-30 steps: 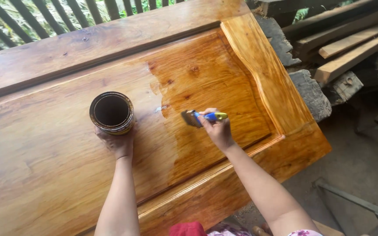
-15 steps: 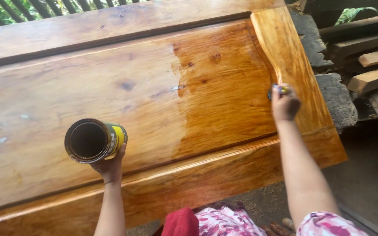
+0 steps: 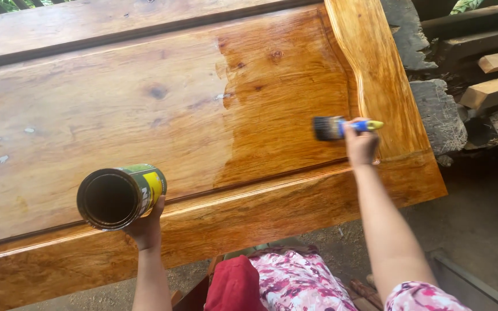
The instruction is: Apply wood stain or varnish to the surface of a large wooden door using a paintbrush.
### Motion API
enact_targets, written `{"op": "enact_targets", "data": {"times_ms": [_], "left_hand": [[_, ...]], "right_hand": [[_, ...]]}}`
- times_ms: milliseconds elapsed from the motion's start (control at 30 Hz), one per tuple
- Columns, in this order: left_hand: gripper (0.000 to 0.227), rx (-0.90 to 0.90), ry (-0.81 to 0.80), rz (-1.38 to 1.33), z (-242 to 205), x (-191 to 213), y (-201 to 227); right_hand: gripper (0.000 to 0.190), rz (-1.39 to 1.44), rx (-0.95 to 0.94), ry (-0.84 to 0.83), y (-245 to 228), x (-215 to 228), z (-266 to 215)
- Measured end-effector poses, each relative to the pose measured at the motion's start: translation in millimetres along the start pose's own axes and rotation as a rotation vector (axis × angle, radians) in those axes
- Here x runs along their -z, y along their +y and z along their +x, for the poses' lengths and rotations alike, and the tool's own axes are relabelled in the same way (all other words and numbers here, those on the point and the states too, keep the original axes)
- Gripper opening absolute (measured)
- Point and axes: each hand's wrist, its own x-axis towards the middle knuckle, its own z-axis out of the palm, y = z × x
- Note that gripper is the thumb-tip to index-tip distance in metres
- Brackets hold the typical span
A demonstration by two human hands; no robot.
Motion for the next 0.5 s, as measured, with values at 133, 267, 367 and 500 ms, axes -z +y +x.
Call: {"op": "enact_targets", "data": {"times_ms": [133, 267, 367, 500], "left_hand": [[0.091, -0.069, 0.072, 0.082, -11.8, 21.6, 10.1], [0.092, 0.020, 0.091, 0.039, -23.3, 40.3, 13.9], [0.091, -0.092, 0.109, 0.072, -25.9, 44.7, 11.2], [0.094, -0.086, 0.126, 0.018, -21.8, 43.0, 11.7]], "right_hand": [[0.012, -0.284, 0.034, 0.106, 24.8, 55.6, 25.2], [0.013, -0.291, 0.143, 0.080, -8.8, 41.5, 20.0], [0.011, -0.292, 0.179, 0.046, -13.4, -6.1, -11.0], [0.007, -0.151, 0.237, -0.075, -25.6, -44.9, -31.5]]}}
